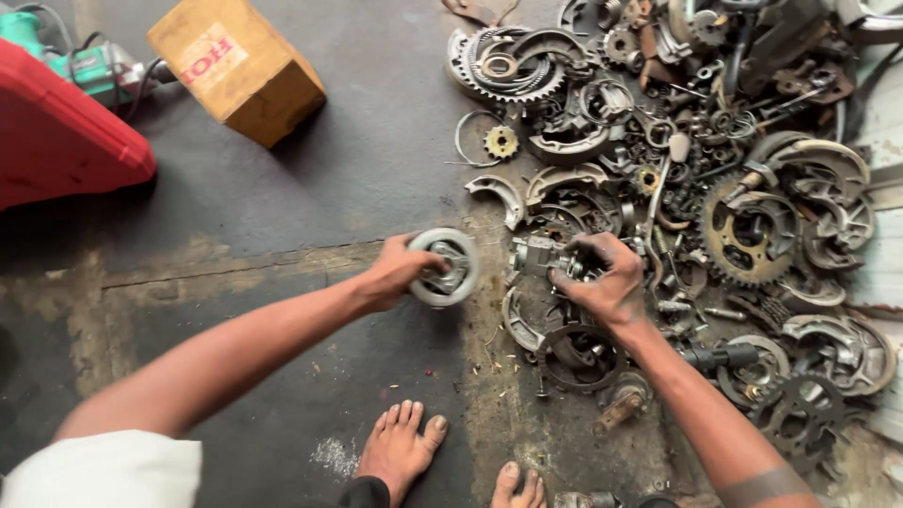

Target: Sifting through a pile of used motorcycle mechanical parts to identify or organize specific components.

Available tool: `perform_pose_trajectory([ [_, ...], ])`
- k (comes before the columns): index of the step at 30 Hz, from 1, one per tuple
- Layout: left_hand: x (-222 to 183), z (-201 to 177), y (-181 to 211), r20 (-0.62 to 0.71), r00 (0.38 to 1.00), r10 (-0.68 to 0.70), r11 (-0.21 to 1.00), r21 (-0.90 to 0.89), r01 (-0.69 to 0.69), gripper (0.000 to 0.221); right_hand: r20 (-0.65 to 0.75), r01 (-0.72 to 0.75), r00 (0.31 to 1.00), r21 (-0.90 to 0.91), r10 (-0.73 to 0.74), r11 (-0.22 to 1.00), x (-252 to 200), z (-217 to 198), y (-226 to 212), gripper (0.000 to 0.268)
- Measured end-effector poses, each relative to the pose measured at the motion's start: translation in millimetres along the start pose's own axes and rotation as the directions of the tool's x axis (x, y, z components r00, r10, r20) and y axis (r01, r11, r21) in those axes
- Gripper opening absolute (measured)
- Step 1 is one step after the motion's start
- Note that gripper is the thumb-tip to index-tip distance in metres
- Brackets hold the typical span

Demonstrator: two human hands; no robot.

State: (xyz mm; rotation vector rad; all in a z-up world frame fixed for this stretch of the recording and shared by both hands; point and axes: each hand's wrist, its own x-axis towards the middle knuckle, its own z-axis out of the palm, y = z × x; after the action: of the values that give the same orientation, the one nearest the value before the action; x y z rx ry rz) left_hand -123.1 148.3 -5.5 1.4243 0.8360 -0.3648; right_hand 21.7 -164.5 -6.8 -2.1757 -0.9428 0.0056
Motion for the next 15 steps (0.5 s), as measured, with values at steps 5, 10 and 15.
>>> perform_pose_trajectory([
  [5,29,38,-33,0.176,0.974,0.142,0.86,-0.509,-0.034,0.045,0.134,-0.362,0.932,0.394,0.337,0.845,24,-14,-94,0.047],
  [10,-30,59,21,0.254,0.956,0.149,0.713,-0.697,0.074,0.066,0.073,-0.366,0.93,0.289,0.361,0.885,11,8,-134,0.042],
  [15,-22,57,-2,0.182,0.97,0.159,0.744,-0.668,0.003,0.088,0.061,-0.436,0.899,0.19,0.433,0.88,14,18,-152,0.039],
])
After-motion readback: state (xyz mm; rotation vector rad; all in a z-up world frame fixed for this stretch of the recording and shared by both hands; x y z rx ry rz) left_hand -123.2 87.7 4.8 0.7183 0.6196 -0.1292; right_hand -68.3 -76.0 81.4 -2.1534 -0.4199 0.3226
